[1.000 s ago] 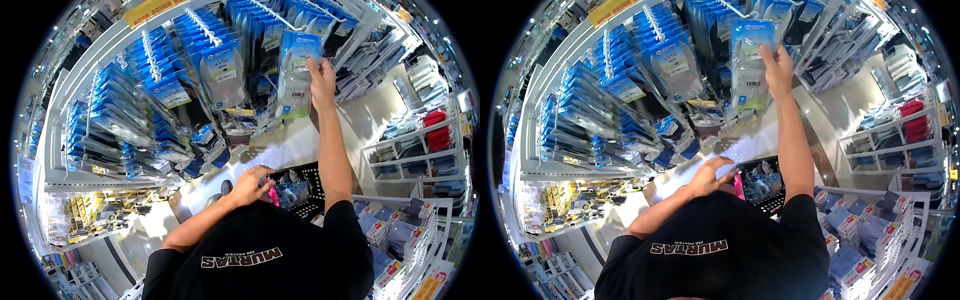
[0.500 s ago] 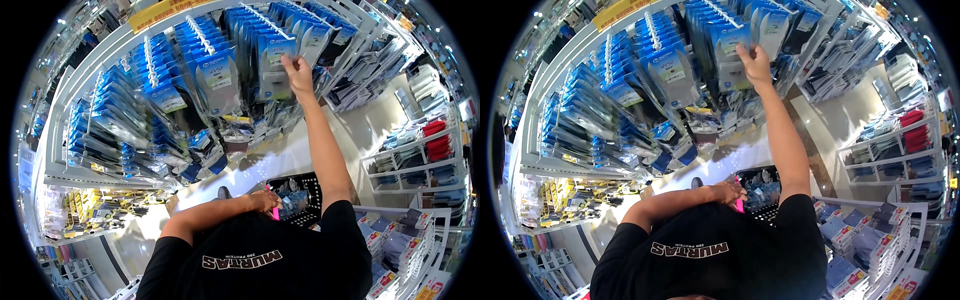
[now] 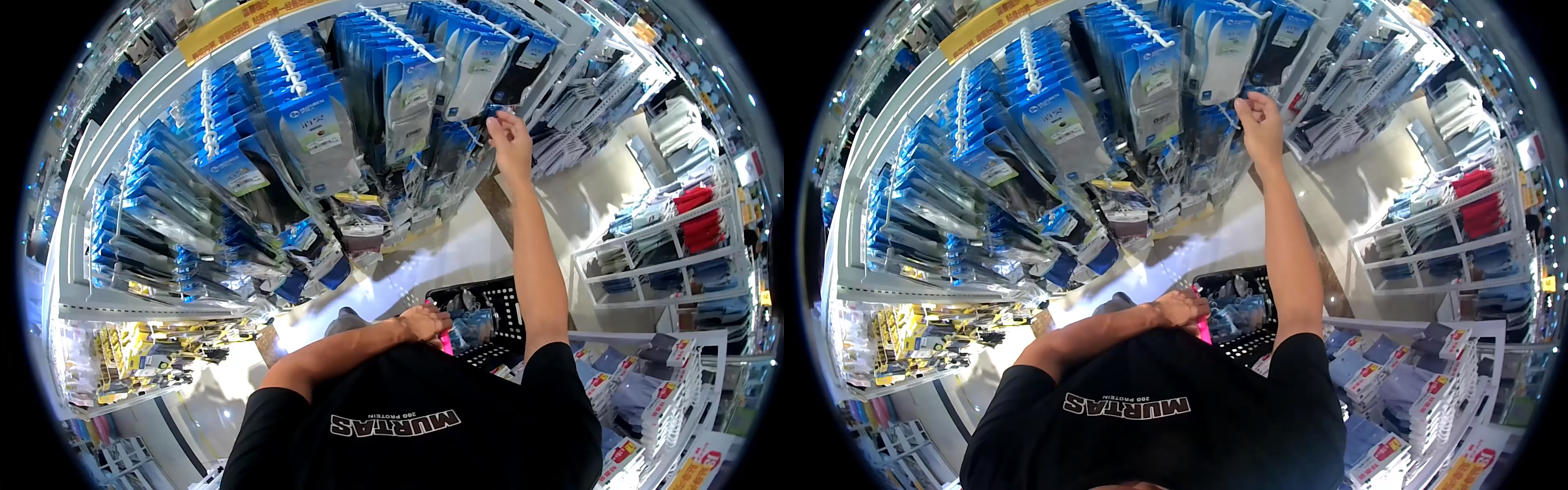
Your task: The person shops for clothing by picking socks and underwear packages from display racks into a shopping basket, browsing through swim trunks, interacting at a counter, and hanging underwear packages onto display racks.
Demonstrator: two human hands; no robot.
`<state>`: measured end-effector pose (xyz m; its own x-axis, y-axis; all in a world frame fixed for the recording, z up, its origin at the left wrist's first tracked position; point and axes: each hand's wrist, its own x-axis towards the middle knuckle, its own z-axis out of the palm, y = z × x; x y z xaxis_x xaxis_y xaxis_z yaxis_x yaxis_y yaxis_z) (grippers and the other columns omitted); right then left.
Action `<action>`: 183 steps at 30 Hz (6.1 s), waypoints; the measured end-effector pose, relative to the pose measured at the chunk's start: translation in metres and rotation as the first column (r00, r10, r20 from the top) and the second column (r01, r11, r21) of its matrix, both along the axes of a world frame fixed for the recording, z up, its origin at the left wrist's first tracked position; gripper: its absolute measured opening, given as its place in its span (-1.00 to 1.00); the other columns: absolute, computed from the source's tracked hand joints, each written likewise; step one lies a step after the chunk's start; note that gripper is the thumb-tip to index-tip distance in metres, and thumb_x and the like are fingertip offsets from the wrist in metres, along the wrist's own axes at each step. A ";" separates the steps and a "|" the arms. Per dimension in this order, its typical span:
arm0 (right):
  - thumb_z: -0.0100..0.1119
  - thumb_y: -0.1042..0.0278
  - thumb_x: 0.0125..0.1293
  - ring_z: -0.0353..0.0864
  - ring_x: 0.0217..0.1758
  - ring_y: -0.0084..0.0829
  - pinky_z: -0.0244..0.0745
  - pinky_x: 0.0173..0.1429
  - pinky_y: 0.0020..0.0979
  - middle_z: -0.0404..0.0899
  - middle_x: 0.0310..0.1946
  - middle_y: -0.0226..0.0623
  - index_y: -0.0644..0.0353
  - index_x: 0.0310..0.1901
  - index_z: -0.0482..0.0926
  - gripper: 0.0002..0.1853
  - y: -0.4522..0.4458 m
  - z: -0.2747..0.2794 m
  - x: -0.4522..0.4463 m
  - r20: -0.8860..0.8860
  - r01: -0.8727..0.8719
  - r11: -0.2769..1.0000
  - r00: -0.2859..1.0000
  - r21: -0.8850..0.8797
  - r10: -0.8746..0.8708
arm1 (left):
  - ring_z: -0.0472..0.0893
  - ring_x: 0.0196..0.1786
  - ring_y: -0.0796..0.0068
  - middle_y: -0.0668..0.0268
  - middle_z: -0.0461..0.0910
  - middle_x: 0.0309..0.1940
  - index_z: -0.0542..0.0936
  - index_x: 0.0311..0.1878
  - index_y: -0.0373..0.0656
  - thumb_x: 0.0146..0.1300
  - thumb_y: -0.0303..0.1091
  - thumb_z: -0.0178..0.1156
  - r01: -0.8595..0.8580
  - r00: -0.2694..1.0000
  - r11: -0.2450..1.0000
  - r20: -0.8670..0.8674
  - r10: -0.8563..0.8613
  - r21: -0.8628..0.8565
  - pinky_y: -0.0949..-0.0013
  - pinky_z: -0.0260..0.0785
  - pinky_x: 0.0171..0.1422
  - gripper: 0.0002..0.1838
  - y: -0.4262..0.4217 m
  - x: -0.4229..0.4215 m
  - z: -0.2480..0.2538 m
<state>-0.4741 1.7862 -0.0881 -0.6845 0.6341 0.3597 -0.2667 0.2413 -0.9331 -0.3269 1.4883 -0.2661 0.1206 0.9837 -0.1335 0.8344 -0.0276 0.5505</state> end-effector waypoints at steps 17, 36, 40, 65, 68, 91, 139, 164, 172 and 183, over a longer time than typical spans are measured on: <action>0.27 0.31 0.41 0.61 -0.17 -0.59 0.54 -0.02 -0.51 0.65 -0.21 -0.38 0.30 0.12 0.55 -0.66 -0.024 -0.058 0.232 0.349 0.275 0.955 0.911 -0.115 -0.220 | 0.54 0.14 0.20 0.29 0.64 -0.07 0.68 -0.03 -0.12 -0.11 0.18 0.48 -0.015 1.000 0.965 -0.005 0.016 0.260 0.12 0.24 0.32 -0.34 0.027 -0.035 0.000; 0.31 -0.52 0.10 0.72 -0.41 -0.06 0.58 -0.27 -0.07 0.68 -0.52 -0.12 0.12 -0.16 0.65 -0.28 -0.204 -0.145 0.350 0.954 0.055 0.962 0.132 0.266 -0.271 | 0.60 -0.10 0.10 0.18 0.55 -0.27 0.55 -0.27 -0.16 -0.06 0.15 0.48 0.211 0.939 0.942 0.214 -0.270 0.262 0.04 0.52 -0.15 -0.43 0.084 -0.007 -0.042; 0.43 -0.42 0.00 0.71 -0.45 -0.09 0.58 -0.33 -0.10 0.67 -0.54 -0.20 0.08 -0.30 0.67 -0.38 -0.188 -0.159 0.370 0.859 -0.055 0.882 0.262 0.468 -0.440 | 0.63 -0.08 0.07 0.16 0.57 -0.25 0.59 -0.21 -0.16 -0.02 0.20 0.46 0.187 0.940 0.955 0.242 -0.242 0.229 0.03 0.54 -0.11 -0.40 0.088 0.006 -0.035; 0.26 0.24 0.11 0.73 -0.41 -0.11 0.61 -0.23 -0.04 0.71 -0.49 -0.18 0.01 -0.40 0.67 -0.91 0.055 -0.186 0.337 0.776 -0.276 0.735 0.360 0.620 -0.519 | 0.71 -0.27 0.00 0.13 0.70 -0.38 0.60 -0.06 0.02 0.30 -0.24 0.16 0.076 0.983 0.994 0.163 -0.088 0.078 -0.05 0.53 -0.18 -0.81 0.258 0.004 -0.036; 0.24 0.23 0.14 0.74 -0.38 -0.10 0.61 -0.24 -0.04 0.71 -0.49 -0.14 0.05 -0.40 0.67 -0.88 0.082 -0.183 0.316 0.782 -0.314 0.724 0.360 0.615 -0.508 | 0.72 -0.25 0.02 0.13 0.70 -0.36 0.61 -0.03 0.07 0.27 -0.23 0.21 0.016 0.994 0.990 0.109 -0.031 0.137 -0.02 0.55 -0.16 -0.78 0.279 -0.012 -0.029; 0.31 -0.02 0.14 0.75 -0.39 -0.06 0.64 -0.28 -0.05 0.70 -0.51 -0.13 0.00 -0.36 0.72 -0.73 0.308 -0.176 0.153 0.734 -0.421 0.631 0.560 0.652 -0.385 | 0.72 -0.17 0.02 0.10 0.72 -0.34 0.69 -0.33 -0.05 0.10 -0.13 0.31 -0.612 0.779 0.787 -0.108 0.617 0.080 -0.01 0.56 -0.06 -0.79 0.484 -0.121 -0.023; 0.27 0.15 0.10 0.76 -0.23 -0.07 0.64 -0.12 -0.06 0.74 -0.35 -0.15 0.07 -0.31 0.72 -0.78 0.617 -0.234 -0.408 0.798 -0.823 0.116 0.568 0.556 0.201 | 0.69 -0.13 -0.03 0.10 0.70 -0.28 0.64 -0.25 -0.06 0.13 -0.20 0.31 -0.998 -0.055 -0.052 -0.117 0.992 0.022 -0.05 0.51 -0.06 -0.81 0.742 -0.518 -0.072; 0.26 -0.02 0.19 0.75 -0.27 -0.05 0.63 -0.18 -0.04 0.73 -0.37 -0.16 0.06 -0.38 0.71 -0.69 0.549 -0.282 -0.745 0.839 -0.829 -0.221 0.432 0.514 0.332 | 0.68 -0.22 0.00 0.12 0.65 -0.36 0.59 -0.29 -0.11 0.10 -0.25 0.36 -0.965 -0.258 -0.258 0.011 0.966 0.045 -0.02 0.52 -0.13 -0.80 0.687 -0.805 -0.131; 0.23 0.08 0.17 0.76 -0.27 -0.06 0.65 -0.17 -0.07 0.73 -0.38 -0.12 0.04 -0.36 0.73 -0.76 0.508 -0.322 -0.867 0.888 -0.776 -0.453 0.300 0.439 0.349 | 0.69 -0.23 0.00 0.13 0.66 -0.35 0.59 -0.29 -0.12 0.13 -0.27 0.32 -0.916 -0.396 -0.396 -0.003 0.918 0.060 -0.02 0.53 -0.14 -0.83 0.665 -0.893 -0.166; 0.22 -0.01 0.22 0.76 -0.23 -0.12 0.65 -0.14 -0.09 0.74 -0.38 -0.24 -0.02 -0.39 0.70 -0.74 0.409 -0.397 -1.042 0.899 -0.554 -0.720 0.136 0.417 0.416 | 0.70 -0.29 -0.04 0.06 0.67 -0.40 0.60 -0.30 -0.15 0.18 -0.24 0.28 -0.722 -0.692 -0.692 -0.051 0.720 0.008 -0.05 0.52 -0.17 -0.81 0.620 -1.025 -0.237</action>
<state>-1.5157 2.1948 -0.4853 -0.1490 -0.9413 -0.3029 -0.9363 0.2328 -0.2630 -1.3517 2.1086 -0.5032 -0.7893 -0.5998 -0.1315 -0.5735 0.6437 0.5067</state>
